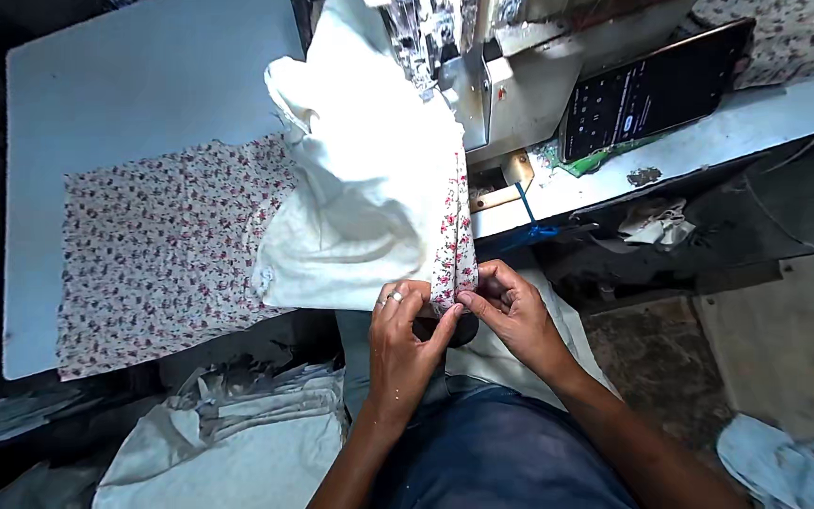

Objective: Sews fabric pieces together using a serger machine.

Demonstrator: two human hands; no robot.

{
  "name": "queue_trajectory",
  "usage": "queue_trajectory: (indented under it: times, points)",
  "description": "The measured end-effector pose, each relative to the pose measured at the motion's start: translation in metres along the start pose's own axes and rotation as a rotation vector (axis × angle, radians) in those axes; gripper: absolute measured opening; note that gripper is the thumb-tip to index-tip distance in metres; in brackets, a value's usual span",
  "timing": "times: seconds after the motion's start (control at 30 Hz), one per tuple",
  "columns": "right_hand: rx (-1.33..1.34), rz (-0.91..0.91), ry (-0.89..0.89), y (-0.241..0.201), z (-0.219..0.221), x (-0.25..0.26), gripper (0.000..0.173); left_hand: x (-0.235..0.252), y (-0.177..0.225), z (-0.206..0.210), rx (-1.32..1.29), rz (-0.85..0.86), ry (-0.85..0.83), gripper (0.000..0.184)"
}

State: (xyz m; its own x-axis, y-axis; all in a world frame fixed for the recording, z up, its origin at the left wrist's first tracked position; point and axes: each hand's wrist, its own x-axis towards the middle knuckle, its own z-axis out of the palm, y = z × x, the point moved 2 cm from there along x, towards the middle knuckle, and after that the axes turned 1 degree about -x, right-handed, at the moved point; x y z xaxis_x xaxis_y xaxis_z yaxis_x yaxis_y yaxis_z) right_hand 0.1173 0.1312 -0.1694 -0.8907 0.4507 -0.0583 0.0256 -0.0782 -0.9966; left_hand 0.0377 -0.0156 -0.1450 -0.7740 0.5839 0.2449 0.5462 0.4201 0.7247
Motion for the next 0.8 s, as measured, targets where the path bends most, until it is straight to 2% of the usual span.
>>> queue_trajectory:
  times: [0.1,0.17,0.27,0.5,0.63,0.7,0.8]
  points:
    - [-0.015,0.014,0.04,-0.003,-0.003,-0.009,0.02,-0.012,0.009,-0.005,0.074,0.165,0.137,0.017]
    - [-0.037,0.005,0.057,-0.006,-0.007,-0.014,0.017,-0.017,0.017,-0.011,0.117,0.297,0.147,0.008]
    - [-0.051,0.012,0.05,-0.011,-0.01,-0.024,0.016,-0.022,0.023,-0.009,0.152,0.389,0.099,0.007]
    - [-0.099,-0.049,0.045,-0.011,-0.012,-0.032,0.019,-0.019,0.014,0.003,0.251,0.417,0.003,0.016]
    - [-0.062,-0.067,0.039,-0.006,-0.011,-0.028,0.015,-0.007,0.007,-0.009,0.213,0.498,-0.15,0.025]
    - [-0.054,-0.081,0.038,-0.003,-0.008,-0.024,0.012,0.009,-0.003,-0.03,0.169,0.448,-0.083,0.029]
    - [-0.024,-0.066,0.054,-0.001,-0.008,-0.023,0.01,0.039,-0.025,-0.082,0.263,0.193,0.182,0.023]
